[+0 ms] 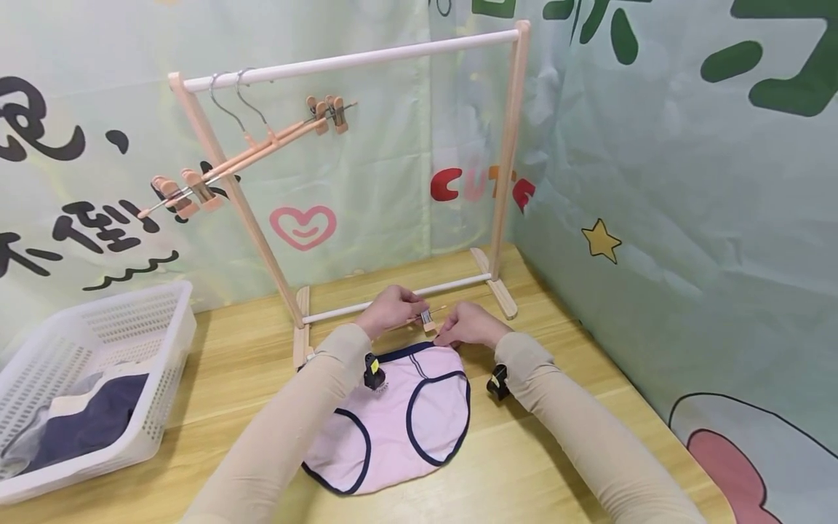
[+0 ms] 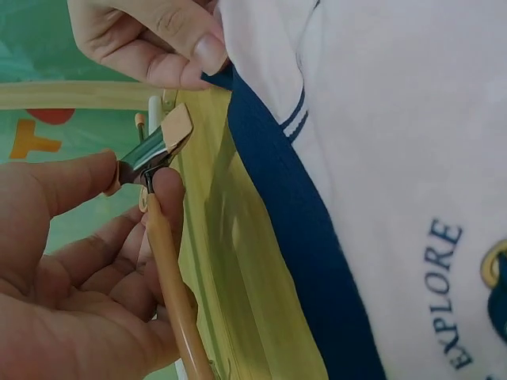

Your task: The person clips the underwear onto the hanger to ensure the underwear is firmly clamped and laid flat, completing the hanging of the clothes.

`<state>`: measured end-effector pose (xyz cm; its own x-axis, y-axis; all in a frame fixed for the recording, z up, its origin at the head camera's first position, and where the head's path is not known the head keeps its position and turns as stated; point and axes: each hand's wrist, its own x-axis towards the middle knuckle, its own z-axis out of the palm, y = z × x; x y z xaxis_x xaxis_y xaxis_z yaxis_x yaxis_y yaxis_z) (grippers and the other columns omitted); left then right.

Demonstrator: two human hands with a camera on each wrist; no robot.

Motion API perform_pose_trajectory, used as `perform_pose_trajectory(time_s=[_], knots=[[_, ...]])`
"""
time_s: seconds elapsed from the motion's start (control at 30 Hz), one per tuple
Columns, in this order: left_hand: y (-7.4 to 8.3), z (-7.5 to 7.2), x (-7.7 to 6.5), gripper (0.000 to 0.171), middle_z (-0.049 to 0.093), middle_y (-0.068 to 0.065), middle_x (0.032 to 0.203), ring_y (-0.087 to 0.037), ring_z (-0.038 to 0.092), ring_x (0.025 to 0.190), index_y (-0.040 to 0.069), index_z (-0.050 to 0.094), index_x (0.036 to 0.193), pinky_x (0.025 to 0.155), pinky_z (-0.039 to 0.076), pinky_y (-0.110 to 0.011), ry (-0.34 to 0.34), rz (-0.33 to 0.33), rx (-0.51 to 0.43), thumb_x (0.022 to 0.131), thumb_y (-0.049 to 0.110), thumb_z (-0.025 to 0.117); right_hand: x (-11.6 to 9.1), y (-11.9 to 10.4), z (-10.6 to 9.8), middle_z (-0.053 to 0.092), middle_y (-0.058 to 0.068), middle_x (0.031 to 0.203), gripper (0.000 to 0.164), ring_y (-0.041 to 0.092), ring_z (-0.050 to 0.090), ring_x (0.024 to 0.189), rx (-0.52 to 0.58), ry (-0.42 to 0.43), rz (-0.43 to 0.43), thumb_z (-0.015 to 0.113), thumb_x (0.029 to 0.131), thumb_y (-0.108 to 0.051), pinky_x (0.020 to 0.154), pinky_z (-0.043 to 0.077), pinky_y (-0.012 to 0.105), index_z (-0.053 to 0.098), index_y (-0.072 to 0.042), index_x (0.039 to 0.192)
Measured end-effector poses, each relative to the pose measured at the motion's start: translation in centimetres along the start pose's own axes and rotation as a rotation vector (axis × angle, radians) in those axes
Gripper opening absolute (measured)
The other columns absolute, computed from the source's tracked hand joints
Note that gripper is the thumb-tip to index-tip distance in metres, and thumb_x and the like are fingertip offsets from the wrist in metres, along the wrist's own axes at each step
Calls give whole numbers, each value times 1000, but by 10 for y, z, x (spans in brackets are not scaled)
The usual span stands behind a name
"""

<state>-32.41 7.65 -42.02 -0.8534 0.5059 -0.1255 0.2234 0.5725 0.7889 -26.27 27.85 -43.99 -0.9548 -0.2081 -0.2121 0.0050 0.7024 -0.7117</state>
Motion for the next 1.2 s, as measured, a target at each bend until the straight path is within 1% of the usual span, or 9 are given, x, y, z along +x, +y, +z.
perform_pose_trajectory(time_s=[0.17,0.27,0.43,0.63,0.73,0.8,0.97,1.1,1.2], knots=[[-2,0,1,30,82,-11,92,-21,75,86,2,80,114,73,54,-24,-4,-15,-41,104,29,72,-1,1,0,72,-5,76,15,10,58,72,54,-5,-2,82,92,-18,65,44,24,78,-5,85],[-3,-1,1,29,83,-12,93,-21,76,87,1,80,112,75,56,-26,-10,-35,-71,104,28,73,-1,2,0,70,-4,75,16,10,58,72,87,-7,-4,79,94,-17,66,45,25,78,-3,88],[-4,-3,2,29,83,-12,92,-20,75,85,0,80,109,78,58,-32,-33,-63,-119,104,28,72,-3,5,-1,72,-1,79,18,11,61,75,107,8,-3,76,97,-18,69,47,27,78,0,95],[-5,-4,2,30,82,-15,94,-16,72,80,-4,77,115,77,59,-30,-84,-49,-184,105,23,69,-1,10,-1,76,0,84,20,9,66,77,165,15,19,75,99,-17,73,52,26,78,2,104],[-6,-3,1,30,81,-15,94,-15,72,79,-6,77,115,75,59,-28,-92,-40,-210,106,22,69,-1,10,-1,75,0,83,20,9,66,76,187,15,14,74,100,-16,72,52,26,77,3,104],[-6,-3,2,29,81,-13,93,-16,71,79,-5,77,113,73,57,-26,-80,-32,-213,105,22,70,-3,10,-2,75,1,83,19,10,66,76,189,16,5,74,100,-15,71,51,26,77,4,103],[-9,-1,3,26,75,-7,91,-18,63,82,1,79,104,67,48,-23,-9,-24,-149,103,27,73,-5,10,-3,75,2,83,19,10,64,76,175,23,-5,73,100,-14,69,50,26,76,4,102],[-11,3,4,26,72,-6,94,-17,61,84,3,79,103,69,47,-24,23,-35,-100,103,29,74,-5,11,-3,74,1,81,19,10,64,75,176,23,-2,73,101,-15,68,49,26,76,3,102],[-11,6,4,27,72,-5,95,-16,60,85,3,80,105,71,46,-24,42,-48,-104,103,28,73,-4,12,-2,73,0,80,18,11,64,75,175,26,-2,73,101,-15,68,49,27,76,3,102]])
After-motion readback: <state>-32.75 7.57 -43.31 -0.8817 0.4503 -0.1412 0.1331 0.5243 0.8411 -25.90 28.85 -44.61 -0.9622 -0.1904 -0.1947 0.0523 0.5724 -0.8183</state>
